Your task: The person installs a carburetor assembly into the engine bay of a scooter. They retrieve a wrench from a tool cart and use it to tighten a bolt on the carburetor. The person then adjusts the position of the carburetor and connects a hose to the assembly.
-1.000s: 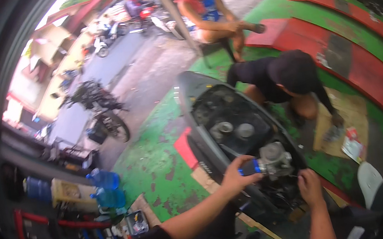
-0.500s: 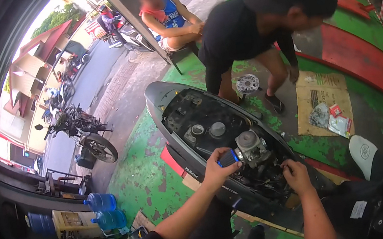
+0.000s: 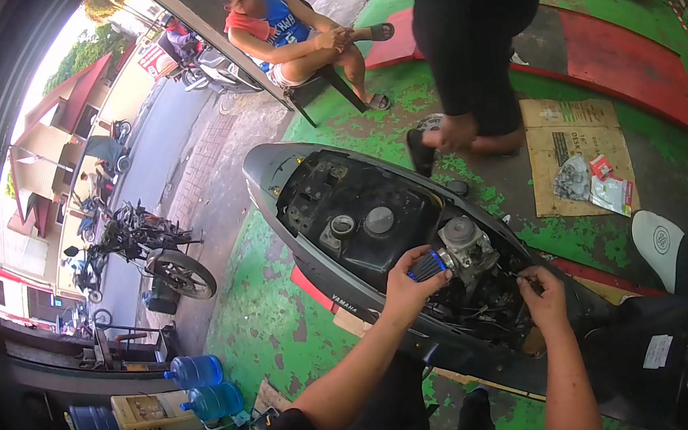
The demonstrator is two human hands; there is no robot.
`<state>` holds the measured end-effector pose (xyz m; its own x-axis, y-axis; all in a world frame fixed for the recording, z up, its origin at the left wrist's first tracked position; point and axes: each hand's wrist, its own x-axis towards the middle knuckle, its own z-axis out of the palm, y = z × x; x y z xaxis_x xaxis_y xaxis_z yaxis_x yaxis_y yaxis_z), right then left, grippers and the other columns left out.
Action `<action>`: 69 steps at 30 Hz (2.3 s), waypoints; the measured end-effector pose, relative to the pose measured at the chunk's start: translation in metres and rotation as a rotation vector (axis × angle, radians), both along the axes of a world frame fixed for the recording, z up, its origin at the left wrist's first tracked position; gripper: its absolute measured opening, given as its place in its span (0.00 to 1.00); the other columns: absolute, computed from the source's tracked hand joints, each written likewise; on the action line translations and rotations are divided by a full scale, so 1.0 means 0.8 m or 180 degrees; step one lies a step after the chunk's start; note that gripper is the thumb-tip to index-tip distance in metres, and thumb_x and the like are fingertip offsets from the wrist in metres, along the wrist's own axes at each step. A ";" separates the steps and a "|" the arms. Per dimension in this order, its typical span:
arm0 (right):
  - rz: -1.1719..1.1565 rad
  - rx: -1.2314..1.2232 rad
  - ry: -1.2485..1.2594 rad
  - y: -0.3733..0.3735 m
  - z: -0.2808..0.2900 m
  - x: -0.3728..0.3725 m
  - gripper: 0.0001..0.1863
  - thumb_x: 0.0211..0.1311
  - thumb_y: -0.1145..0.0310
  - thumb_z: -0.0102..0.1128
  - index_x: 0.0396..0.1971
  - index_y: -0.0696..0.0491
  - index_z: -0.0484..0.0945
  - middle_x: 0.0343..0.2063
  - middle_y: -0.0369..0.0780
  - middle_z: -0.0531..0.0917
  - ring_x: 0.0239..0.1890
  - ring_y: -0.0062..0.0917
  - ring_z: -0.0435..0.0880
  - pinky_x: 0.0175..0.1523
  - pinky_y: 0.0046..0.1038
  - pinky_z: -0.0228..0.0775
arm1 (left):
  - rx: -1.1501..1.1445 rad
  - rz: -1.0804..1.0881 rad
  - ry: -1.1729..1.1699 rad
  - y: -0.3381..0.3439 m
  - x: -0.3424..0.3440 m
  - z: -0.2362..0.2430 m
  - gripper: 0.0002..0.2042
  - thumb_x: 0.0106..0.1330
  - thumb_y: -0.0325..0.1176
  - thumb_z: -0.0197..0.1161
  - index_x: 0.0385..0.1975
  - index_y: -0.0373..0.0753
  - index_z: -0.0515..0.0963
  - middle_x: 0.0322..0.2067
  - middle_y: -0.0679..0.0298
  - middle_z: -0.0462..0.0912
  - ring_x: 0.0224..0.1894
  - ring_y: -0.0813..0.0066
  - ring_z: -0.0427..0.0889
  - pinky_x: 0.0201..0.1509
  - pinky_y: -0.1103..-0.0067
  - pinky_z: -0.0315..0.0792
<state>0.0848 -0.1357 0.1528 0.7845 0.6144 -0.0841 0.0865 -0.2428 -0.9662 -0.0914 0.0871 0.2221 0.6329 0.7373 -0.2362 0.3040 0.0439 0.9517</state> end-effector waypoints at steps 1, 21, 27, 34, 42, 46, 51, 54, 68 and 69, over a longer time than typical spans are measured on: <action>-0.0038 0.0030 -0.0012 -0.003 -0.002 0.002 0.05 0.66 0.74 0.68 0.39 0.58 0.83 0.30 0.37 0.85 0.35 0.17 0.81 0.44 0.23 0.72 | -0.0097 0.0012 -0.0079 -0.002 0.000 -0.002 0.35 0.54 0.36 0.83 0.61 0.31 0.77 0.47 0.60 0.84 0.49 0.74 0.84 0.55 0.76 0.79; -0.0443 0.1070 0.0811 0.004 -0.020 -0.005 0.08 0.73 0.68 0.65 0.42 0.57 0.82 0.36 0.33 0.84 0.42 0.17 0.81 0.52 0.24 0.73 | -0.1620 0.0681 -0.0507 -0.052 0.044 -0.035 0.27 0.68 0.31 0.72 0.66 0.36 0.73 0.54 0.59 0.81 0.56 0.65 0.82 0.54 0.62 0.84; -0.0439 0.0688 0.0626 0.025 -0.002 -0.016 0.09 0.73 0.66 0.65 0.42 0.57 0.83 0.33 0.32 0.84 0.39 0.17 0.80 0.49 0.24 0.72 | -0.1495 0.0591 -0.0462 -0.057 0.033 -0.040 0.24 0.71 0.31 0.68 0.65 0.36 0.73 0.54 0.58 0.81 0.55 0.64 0.83 0.52 0.65 0.86; -0.0055 0.0197 0.0203 0.021 0.010 0.015 0.11 0.72 0.64 0.66 0.38 0.58 0.82 0.30 0.35 0.84 0.36 0.18 0.81 0.47 0.26 0.73 | -0.0792 0.0215 -0.0489 -0.036 0.022 -0.033 0.27 0.61 0.25 0.77 0.61 0.29 0.77 0.48 0.61 0.83 0.48 0.76 0.82 0.54 0.78 0.78; -0.0121 -0.0258 0.0200 0.027 0.023 0.028 0.13 0.65 0.62 0.69 0.35 0.58 0.86 0.29 0.44 0.88 0.34 0.33 0.87 0.44 0.35 0.76 | -0.0240 -0.0072 -0.0359 -0.031 0.020 -0.028 0.30 0.58 0.26 0.80 0.61 0.28 0.77 0.49 0.61 0.83 0.47 0.77 0.81 0.53 0.79 0.77; -0.0327 -0.0266 0.0071 0.036 0.030 0.019 0.12 0.64 0.62 0.70 0.34 0.58 0.87 0.30 0.46 0.89 0.34 0.37 0.88 0.43 0.36 0.77 | -0.0053 -0.0025 -0.0252 -0.035 0.020 -0.019 0.30 0.58 0.26 0.80 0.61 0.28 0.77 0.49 0.61 0.83 0.47 0.78 0.81 0.52 0.80 0.77; -0.0626 0.0012 -0.0572 0.042 0.020 0.011 0.11 0.60 0.64 0.73 0.30 0.57 0.85 0.28 0.45 0.88 0.33 0.41 0.87 0.43 0.39 0.76 | -0.0455 0.0166 -0.0406 -0.041 0.024 -0.017 0.27 0.62 0.24 0.76 0.61 0.29 0.76 0.47 0.62 0.83 0.45 0.79 0.81 0.52 0.81 0.76; -0.0841 0.0069 -0.0724 0.046 0.013 0.003 0.11 0.58 0.65 0.74 0.27 0.56 0.83 0.25 0.43 0.86 0.32 0.41 0.85 0.41 0.41 0.74 | -0.0298 0.0173 -0.0305 -0.045 0.024 -0.018 0.27 0.62 0.24 0.76 0.61 0.29 0.76 0.47 0.63 0.83 0.45 0.79 0.81 0.52 0.81 0.76; -0.1305 -0.0039 -0.1592 0.055 0.000 -0.021 0.12 0.54 0.67 0.77 0.22 0.50 0.78 0.22 0.36 0.81 0.32 0.36 0.80 0.47 0.41 0.68 | -0.0483 0.0396 -0.0245 -0.069 0.018 -0.031 0.26 0.64 0.27 0.75 0.61 0.28 0.76 0.46 0.62 0.82 0.43 0.76 0.82 0.51 0.78 0.79; -0.1342 0.0007 -0.1613 0.054 0.000 -0.023 0.12 0.54 0.67 0.77 0.23 0.50 0.78 0.23 0.36 0.81 0.32 0.36 0.80 0.47 0.41 0.68 | -0.0533 0.0432 -0.0227 -0.070 0.019 -0.030 0.26 0.64 0.27 0.75 0.61 0.28 0.76 0.46 0.62 0.82 0.44 0.76 0.82 0.50 0.78 0.80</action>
<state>0.0661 -0.0923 0.1529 0.9001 0.2454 0.3599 0.4288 -0.3534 -0.8314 -0.0759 0.0310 0.1980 0.5500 0.7711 -0.3207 0.2168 0.2390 0.9465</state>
